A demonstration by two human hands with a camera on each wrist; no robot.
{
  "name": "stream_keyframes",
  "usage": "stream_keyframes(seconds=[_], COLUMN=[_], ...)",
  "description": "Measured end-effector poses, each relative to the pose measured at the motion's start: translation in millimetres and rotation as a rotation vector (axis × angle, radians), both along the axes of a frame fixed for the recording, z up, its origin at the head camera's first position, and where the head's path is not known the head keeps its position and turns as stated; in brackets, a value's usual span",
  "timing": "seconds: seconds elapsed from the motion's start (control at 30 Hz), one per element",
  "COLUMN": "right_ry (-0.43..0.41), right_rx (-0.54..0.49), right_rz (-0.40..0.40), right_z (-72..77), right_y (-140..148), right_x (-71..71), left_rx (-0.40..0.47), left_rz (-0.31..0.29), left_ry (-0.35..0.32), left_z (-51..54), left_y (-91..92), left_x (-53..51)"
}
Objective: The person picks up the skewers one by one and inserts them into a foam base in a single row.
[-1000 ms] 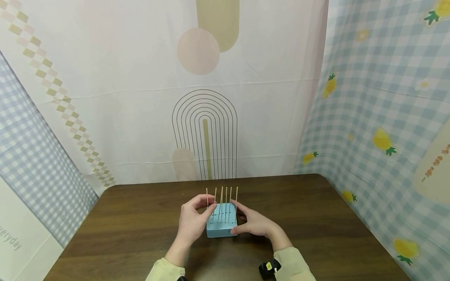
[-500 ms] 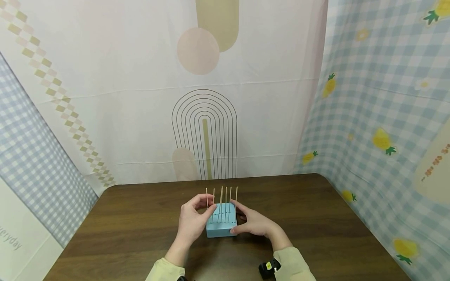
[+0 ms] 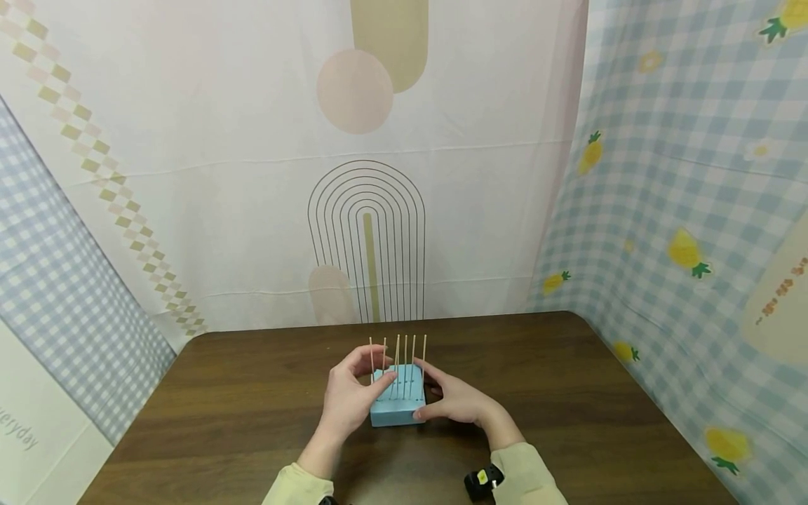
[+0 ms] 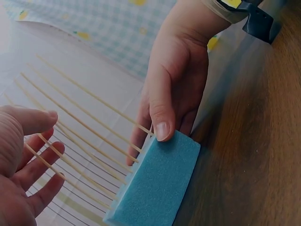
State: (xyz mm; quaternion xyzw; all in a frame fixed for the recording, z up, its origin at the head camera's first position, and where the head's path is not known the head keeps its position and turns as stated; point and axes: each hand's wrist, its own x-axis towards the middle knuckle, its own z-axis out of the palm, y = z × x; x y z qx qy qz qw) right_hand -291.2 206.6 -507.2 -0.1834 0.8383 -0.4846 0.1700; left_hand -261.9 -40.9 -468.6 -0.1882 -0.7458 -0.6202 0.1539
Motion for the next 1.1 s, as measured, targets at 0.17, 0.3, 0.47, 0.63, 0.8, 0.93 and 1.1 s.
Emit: stream_keyframes(seconds=[0.17, 0.3, 0.47, 0.63, 0.8, 0.93, 1.1], right_ry=[-0.005, -0.014, -0.008, -0.006, -0.008, -0.006, -0.007], right_rx=[-0.001, -0.004, 0.003, 0.001, -0.008, -0.01, -0.015], right_rz=[0.002, -0.003, -0.002, 0.001, 0.002, 0.005, 0.01], right_z=[0.1, 0.2, 1.2, 2.1, 2.9, 2.4, 0.9], right_y=[0.1, -0.2, -0.1, -0.1, -0.3, -0.4, 0.2], right_x=[0.0, 0.3, 0.9, 1.1, 1.4, 0.9, -0.4], left_rx=[0.016, 0.023, 0.017, 0.014, 0.005, -0.005, -0.019], left_rz=[-0.027, -0.031, -0.027, -0.019, -0.009, -0.003, 0.004], left_ry=[-0.046, -0.045, -0.026, -0.016, -0.013, -0.021, -0.023], left_z=[-0.6, -1.8, -2.2, -2.4, -2.4, -2.1, -1.3], left_y=[2.2, 2.6, 3.4, 3.6, 3.7, 3.6, 4.0], left_x=[-0.3, -1.4, -3.3, -4.2, -4.3, -4.0, -3.3])
